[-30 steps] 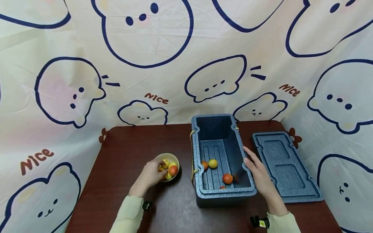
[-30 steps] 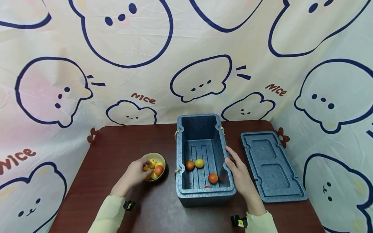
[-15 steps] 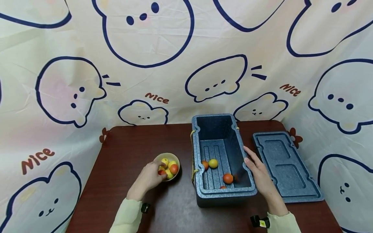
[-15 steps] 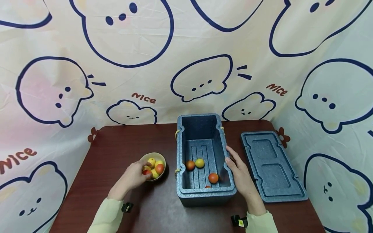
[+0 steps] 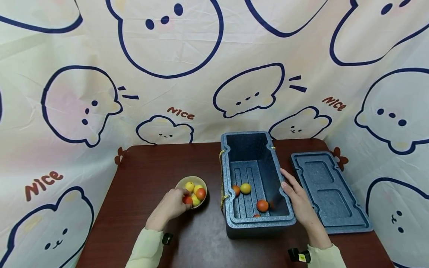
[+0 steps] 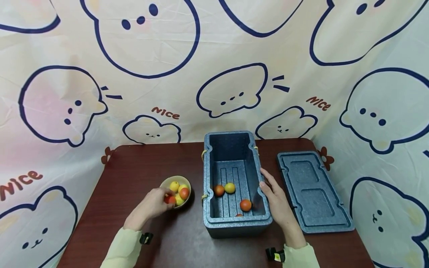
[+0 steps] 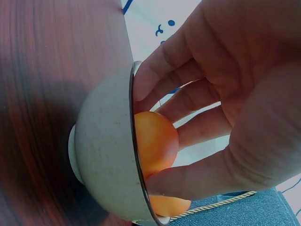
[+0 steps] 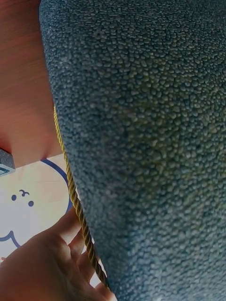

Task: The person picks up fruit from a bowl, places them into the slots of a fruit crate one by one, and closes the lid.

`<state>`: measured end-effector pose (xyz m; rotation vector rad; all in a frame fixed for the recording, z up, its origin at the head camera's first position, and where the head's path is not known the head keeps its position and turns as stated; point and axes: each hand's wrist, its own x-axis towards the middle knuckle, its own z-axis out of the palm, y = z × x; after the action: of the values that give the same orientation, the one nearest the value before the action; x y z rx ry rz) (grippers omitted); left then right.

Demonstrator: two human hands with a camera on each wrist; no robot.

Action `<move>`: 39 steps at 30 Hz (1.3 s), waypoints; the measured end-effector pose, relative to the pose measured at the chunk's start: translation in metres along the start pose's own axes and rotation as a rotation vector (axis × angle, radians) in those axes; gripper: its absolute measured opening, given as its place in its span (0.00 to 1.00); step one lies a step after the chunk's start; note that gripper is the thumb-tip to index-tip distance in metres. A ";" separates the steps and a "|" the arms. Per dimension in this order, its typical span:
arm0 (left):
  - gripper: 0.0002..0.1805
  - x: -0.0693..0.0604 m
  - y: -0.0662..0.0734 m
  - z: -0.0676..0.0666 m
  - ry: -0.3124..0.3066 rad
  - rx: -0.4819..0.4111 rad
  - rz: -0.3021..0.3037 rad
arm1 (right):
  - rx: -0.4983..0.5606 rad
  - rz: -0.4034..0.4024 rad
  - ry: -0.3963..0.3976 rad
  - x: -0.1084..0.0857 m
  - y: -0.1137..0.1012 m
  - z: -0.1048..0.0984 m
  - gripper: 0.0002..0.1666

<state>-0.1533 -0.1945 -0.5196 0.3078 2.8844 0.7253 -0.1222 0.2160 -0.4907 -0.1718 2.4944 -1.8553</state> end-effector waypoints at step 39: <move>0.17 0.014 0.002 -0.031 0.081 -0.044 0.009 | 0.021 0.000 -0.009 -0.001 0.000 0.000 0.30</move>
<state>-0.1731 -0.2038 -0.4928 0.2925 2.9401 0.8203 -0.1216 0.2162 -0.4911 -0.1793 2.4683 -1.8754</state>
